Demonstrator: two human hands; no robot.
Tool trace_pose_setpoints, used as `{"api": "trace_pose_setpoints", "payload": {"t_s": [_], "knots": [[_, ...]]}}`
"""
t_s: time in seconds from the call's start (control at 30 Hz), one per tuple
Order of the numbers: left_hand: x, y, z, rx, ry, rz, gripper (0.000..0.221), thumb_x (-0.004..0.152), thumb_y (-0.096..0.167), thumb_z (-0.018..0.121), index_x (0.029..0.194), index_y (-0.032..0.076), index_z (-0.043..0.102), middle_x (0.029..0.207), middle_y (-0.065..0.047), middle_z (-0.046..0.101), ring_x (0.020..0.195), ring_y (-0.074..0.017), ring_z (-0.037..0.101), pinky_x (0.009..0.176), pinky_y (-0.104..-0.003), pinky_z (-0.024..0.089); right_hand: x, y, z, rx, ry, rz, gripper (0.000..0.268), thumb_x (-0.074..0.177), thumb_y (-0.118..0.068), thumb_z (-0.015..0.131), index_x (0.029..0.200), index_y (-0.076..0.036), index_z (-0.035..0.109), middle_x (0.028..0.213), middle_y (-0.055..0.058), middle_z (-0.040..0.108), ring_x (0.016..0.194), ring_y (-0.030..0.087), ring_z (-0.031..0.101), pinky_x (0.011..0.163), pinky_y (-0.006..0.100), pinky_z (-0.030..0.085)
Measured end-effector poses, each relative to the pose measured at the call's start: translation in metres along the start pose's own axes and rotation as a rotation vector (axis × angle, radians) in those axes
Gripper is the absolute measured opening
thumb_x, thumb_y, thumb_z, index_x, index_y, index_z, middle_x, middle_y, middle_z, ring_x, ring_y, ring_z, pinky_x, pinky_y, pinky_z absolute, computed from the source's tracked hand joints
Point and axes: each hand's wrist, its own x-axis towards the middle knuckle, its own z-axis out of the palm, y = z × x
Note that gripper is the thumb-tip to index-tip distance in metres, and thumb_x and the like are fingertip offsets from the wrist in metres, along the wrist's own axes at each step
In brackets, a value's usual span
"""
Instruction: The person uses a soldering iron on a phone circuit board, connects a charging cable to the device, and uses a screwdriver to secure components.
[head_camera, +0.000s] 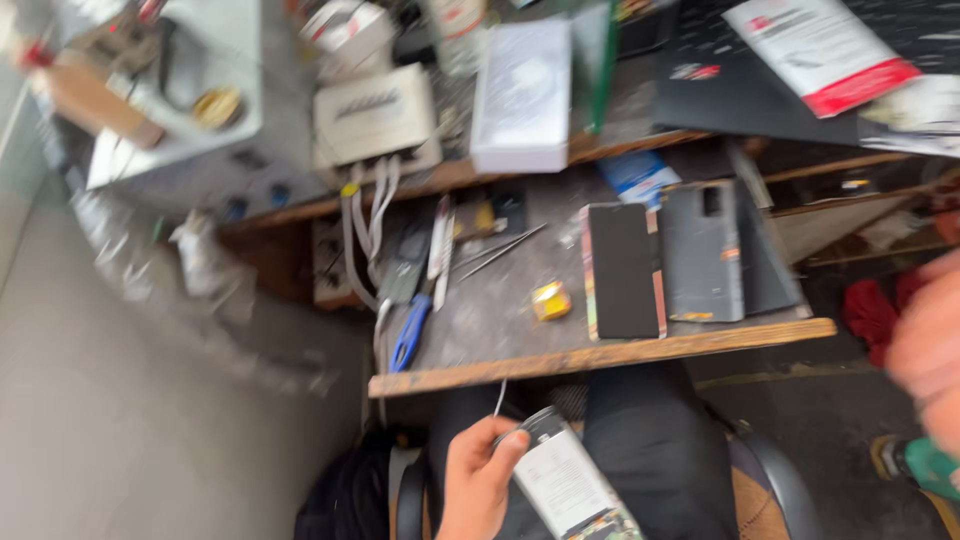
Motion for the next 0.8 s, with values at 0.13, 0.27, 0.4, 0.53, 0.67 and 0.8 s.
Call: {"api": "trace_pose_setpoints", "payload": {"t_s": [0.13, 0.27, 0.4, 0.53, 0.67, 0.8], "knots": [[-0.005, 0.045, 0.037, -0.148, -0.135, -0.063, 0.012, 0.093, 0.006, 0.069, 0.092, -0.005, 0.071, 0.080, -0.005, 0.073, 0.072, -0.0081, 0.064, 0.066, -0.024, 0.051, -0.064, -0.014, 0.139, 0.334, -0.651, 0.609, 0.045, 0.093, -0.025, 0.060, 0.130, -0.002, 0.067, 0.113, 0.009, 0.059, 0.091, 0.014, 0.060, 0.080, 0.031, 0.056], [-0.014, 0.063, 0.059, 0.017, -0.166, -0.068, 0.016, 0.097, 0.009, 0.071, 0.099, -0.007, 0.072, 0.083, -0.004, 0.073, 0.073, -0.0066, 0.065, 0.064, -0.023, 0.051, -0.104, -0.014, 0.216, 0.695, -0.419, 1.096, 0.050, 0.090, -0.038, 0.058, 0.130, -0.010, 0.065, 0.109, 0.010, 0.072, 0.097, 0.014, 0.068, 0.084, 0.030, 0.054], [-0.027, 0.079, 0.057, 0.329, -0.128, 0.053, 0.023, 0.094, 0.012, 0.074, 0.109, -0.006, 0.074, 0.079, -0.004, 0.073, 0.069, -0.0065, 0.064, 0.060, -0.022, 0.051, -0.110, -0.007, 0.237, 0.693, -0.542, 0.822, 0.036, 0.100, -0.028, 0.062, 0.114, 0.005, 0.066, 0.092, 0.008, 0.072, 0.079, 0.012, 0.064, 0.067, 0.030, 0.053], [-0.029, 0.075, 0.035, 0.427, -0.028, 0.031, 0.027, 0.092, 0.013, 0.068, 0.114, -0.002, 0.074, 0.073, -0.004, 0.073, 0.062, -0.0090, 0.066, 0.058, -0.022, 0.054, -0.110, -0.004, 0.232, 0.844, -0.538, 0.888, 0.033, 0.098, -0.024, 0.063, 0.110, 0.006, 0.067, 0.091, 0.008, 0.074, 0.077, 0.013, 0.068, 0.066, 0.030, 0.057], [-0.007, 0.057, 0.019, 0.038, 0.000, -0.146, 0.027, 0.102, 0.015, 0.063, 0.114, -0.004, 0.076, 0.082, -0.004, 0.069, 0.067, -0.0109, 0.063, 0.060, -0.024, 0.052, -0.107, -0.009, 0.231, 0.928, -0.560, 0.852, 0.033, 0.097, -0.023, 0.063, 0.114, 0.004, 0.067, 0.092, 0.009, 0.073, 0.078, 0.012, 0.068, 0.066, 0.029, 0.056], [-0.006, 0.032, 0.023, -0.110, -0.351, -0.165, 0.027, 0.099, 0.008, 0.063, 0.122, -0.002, 0.071, 0.104, -0.002, 0.062, 0.089, -0.0112, 0.063, 0.076, -0.024, 0.050, -0.115, -0.009, 0.236, 0.878, -0.662, 0.853, 0.036, 0.095, -0.024, 0.064, 0.114, 0.005, 0.069, 0.091, 0.006, 0.072, 0.077, 0.009, 0.066, 0.066, 0.026, 0.054]]}}
